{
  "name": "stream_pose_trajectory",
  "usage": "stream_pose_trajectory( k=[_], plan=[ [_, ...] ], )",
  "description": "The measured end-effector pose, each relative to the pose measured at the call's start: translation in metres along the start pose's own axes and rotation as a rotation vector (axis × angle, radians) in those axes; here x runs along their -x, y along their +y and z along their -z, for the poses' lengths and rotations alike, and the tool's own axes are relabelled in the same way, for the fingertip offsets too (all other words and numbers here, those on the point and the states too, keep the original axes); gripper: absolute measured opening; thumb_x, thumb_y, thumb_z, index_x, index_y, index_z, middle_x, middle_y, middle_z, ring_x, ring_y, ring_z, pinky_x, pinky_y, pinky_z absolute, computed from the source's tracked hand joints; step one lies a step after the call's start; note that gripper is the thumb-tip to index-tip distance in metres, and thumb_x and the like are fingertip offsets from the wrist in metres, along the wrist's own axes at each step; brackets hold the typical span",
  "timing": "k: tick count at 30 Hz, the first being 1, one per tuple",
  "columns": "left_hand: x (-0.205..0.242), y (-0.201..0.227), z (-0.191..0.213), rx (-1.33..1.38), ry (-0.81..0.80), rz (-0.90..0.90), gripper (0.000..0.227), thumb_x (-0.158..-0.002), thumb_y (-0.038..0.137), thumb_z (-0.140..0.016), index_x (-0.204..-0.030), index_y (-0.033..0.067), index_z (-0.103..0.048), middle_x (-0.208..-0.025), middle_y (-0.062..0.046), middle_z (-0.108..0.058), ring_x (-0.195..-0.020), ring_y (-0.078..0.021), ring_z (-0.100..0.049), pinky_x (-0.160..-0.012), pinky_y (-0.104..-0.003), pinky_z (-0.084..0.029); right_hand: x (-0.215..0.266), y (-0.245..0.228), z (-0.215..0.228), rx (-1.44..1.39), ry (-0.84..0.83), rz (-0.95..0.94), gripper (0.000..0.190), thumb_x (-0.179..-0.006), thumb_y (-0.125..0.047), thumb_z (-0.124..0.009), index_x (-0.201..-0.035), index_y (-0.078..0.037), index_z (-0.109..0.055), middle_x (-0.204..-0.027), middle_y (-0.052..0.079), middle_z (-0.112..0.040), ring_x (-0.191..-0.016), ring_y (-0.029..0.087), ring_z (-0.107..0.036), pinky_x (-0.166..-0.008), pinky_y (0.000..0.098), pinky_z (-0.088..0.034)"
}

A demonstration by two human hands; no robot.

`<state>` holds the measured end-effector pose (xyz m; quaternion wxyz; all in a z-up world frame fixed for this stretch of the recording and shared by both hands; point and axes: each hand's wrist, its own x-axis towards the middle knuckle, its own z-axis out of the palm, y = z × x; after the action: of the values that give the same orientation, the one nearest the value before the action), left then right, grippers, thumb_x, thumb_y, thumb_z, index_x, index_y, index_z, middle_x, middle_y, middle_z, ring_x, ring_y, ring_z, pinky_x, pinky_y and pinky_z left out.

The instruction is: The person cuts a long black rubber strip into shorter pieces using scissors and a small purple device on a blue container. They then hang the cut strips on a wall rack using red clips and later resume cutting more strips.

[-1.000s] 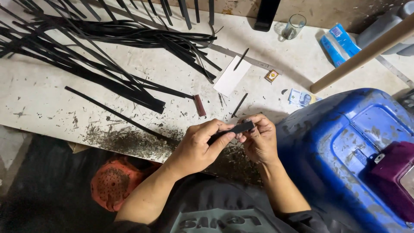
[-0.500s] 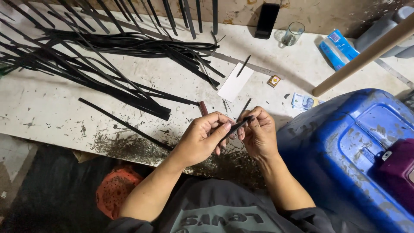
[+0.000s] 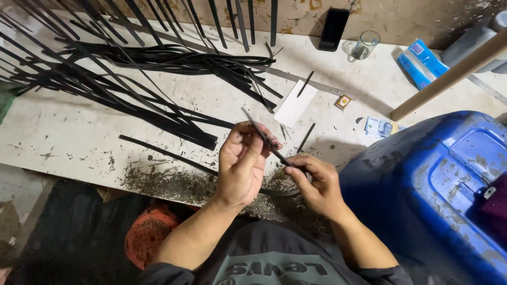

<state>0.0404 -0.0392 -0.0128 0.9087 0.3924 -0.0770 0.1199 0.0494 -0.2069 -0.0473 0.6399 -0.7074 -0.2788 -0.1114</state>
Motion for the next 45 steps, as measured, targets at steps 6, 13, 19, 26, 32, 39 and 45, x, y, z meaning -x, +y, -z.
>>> stream_pose_trajectory(
  k=[6,13,19,26,32,39,45],
  plan=[
    [0.010,0.011,0.017,-0.159,0.007,-0.097,0.015,-0.101,0.005,-0.060,-0.116,0.0009,-0.060,-0.104,-0.017,-0.069,-0.097,-0.0232,-0.066,-0.094,-0.042,-0.059,-0.015,-0.038,0.008,0.175,0.013,0.136,0.005,-0.087,-0.001,-0.076,-0.087,0.004,-0.075,-0.083,0.017,-0.079,-0.070,0.037,-0.077,-0.064,0.0401,-0.060],
    [0.023,0.027,0.000,-0.495,-0.096,-0.083,0.023,-0.094,0.007,-0.072,-0.113,-0.0020,-0.063,-0.094,-0.019,-0.072,-0.085,-0.0208,-0.067,-0.089,-0.040,-0.062,-0.023,-0.042,0.007,0.182,-0.015,0.214,0.006,-0.087,0.000,-0.076,-0.090,0.005,-0.075,-0.080,0.017,-0.076,-0.066,0.034,-0.075,-0.059,0.0373,-0.060],
    [0.020,0.039,0.012,-0.486,0.030,-0.138,0.018,-0.095,0.007,-0.071,-0.106,-0.0061,-0.065,-0.095,-0.026,-0.075,-0.087,-0.0274,-0.076,-0.080,-0.039,-0.067,-0.028,-0.047,0.021,0.203,-0.061,0.198,0.007,-0.087,0.002,-0.074,-0.093,0.006,-0.076,-0.080,0.020,-0.075,-0.067,0.037,-0.075,-0.058,0.0403,-0.058],
    [0.024,0.058,0.036,-0.483,0.125,-0.037,0.025,-0.098,0.013,-0.065,-0.108,-0.0095,-0.066,-0.098,-0.027,-0.076,-0.088,-0.0283,-0.078,-0.079,-0.040,-0.068,-0.021,-0.044,0.041,0.218,0.000,0.009,0.014,-0.083,-0.002,-0.081,-0.093,0.006,-0.075,-0.083,0.021,-0.076,-0.073,0.036,-0.077,-0.066,0.0422,-0.058],
    [0.042,0.047,-0.008,-1.059,-0.581,-0.480,0.019,-0.095,0.002,-0.074,-0.109,-0.0089,-0.067,-0.098,-0.023,-0.075,-0.089,-0.0312,-0.078,-0.081,-0.033,-0.070,-0.026,-0.051,0.039,0.259,-0.153,0.090,0.016,-0.088,-0.008,-0.075,-0.095,0.005,-0.072,-0.092,0.016,-0.077,-0.082,0.024,-0.076,-0.077,0.0294,-0.063],
    [0.012,0.049,-0.016,-1.526,-0.614,-0.863,0.019,-0.093,0.000,-0.083,-0.107,-0.0069,-0.073,-0.090,-0.016,-0.076,-0.076,-0.0241,-0.073,-0.061,-0.032,-0.061,-0.031,-0.067,0.039,0.291,-0.255,0.118,0.016,-0.089,-0.011,-0.074,-0.096,0.003,-0.072,-0.090,0.012,-0.076,-0.081,0.023,-0.075,-0.073,0.0307,-0.061],
    [0.007,0.062,0.016,-1.509,-0.572,-0.842,0.020,-0.087,-0.006,-0.084,-0.102,-0.0064,-0.071,-0.089,-0.016,-0.076,-0.078,-0.0245,-0.074,-0.069,-0.030,-0.065,-0.011,-0.050,0.074,0.359,-0.144,-0.027,0.014,-0.088,-0.011,-0.075,-0.093,0.002,-0.072,-0.091,0.012,-0.077,-0.084,0.021,-0.076,-0.077,0.0284,-0.062]
  ],
)
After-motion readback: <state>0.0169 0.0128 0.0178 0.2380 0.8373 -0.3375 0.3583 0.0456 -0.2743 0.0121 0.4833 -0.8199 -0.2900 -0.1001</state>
